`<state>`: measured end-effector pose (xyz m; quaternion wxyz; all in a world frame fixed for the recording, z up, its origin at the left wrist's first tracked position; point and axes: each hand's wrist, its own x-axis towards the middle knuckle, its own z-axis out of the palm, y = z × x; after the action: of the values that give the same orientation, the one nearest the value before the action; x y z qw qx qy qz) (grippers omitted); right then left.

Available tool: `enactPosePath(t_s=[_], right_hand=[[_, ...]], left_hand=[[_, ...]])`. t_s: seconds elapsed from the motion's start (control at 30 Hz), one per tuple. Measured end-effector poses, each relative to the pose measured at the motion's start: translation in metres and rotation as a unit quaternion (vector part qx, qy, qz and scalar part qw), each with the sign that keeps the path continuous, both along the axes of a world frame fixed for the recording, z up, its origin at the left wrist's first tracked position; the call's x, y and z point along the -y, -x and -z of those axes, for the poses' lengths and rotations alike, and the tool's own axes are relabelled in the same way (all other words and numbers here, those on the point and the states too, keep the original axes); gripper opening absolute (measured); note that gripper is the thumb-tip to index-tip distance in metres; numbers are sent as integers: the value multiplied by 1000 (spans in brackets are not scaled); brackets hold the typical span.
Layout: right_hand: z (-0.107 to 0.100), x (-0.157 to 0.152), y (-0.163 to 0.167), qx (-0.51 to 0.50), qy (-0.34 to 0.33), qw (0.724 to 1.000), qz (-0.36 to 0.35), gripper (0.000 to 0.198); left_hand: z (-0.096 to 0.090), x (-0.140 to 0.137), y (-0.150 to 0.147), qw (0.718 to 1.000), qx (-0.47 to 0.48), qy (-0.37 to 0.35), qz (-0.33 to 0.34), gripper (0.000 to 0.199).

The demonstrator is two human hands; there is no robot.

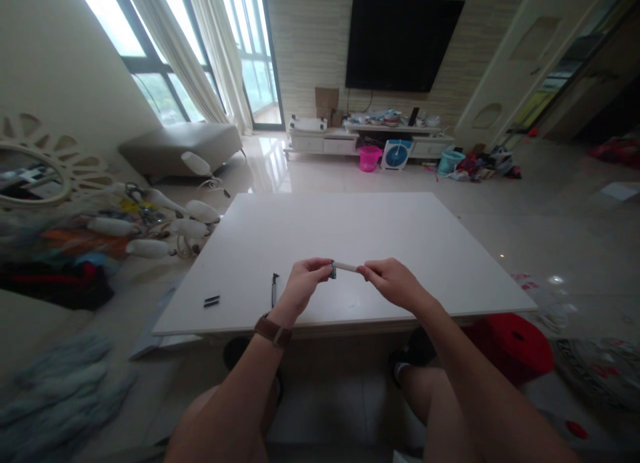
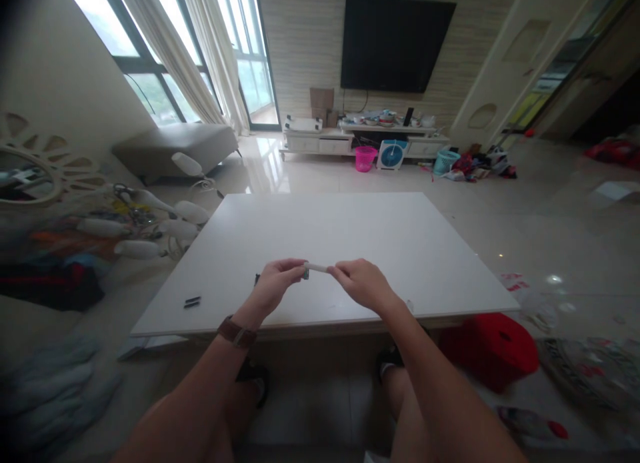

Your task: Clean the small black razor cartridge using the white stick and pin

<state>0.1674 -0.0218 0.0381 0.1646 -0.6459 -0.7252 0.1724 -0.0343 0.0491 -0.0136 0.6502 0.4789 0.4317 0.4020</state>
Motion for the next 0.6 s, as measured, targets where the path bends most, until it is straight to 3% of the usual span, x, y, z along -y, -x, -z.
enactPosePath(t_s=[0.17, 0.33, 0.5, 0.6], right_hand=[[3, -1, -2, -1, 66, 996, -55, 47], [4, -1, -5, -11, -6, 1000, 0, 48], [7, 0, 1, 3, 91, 991, -99, 42], [7, 0, 1, -21, 42, 996, -80, 45]], left_hand=[[0, 0, 0, 1000, -10, -6, -23, 23], [-3, 1, 0, 1000, -15, -5, -6, 24], [-8, -1, 4, 998, -38, -33, -33, 23], [-9, -2, 6, 998, -36, -40, -24, 25]])
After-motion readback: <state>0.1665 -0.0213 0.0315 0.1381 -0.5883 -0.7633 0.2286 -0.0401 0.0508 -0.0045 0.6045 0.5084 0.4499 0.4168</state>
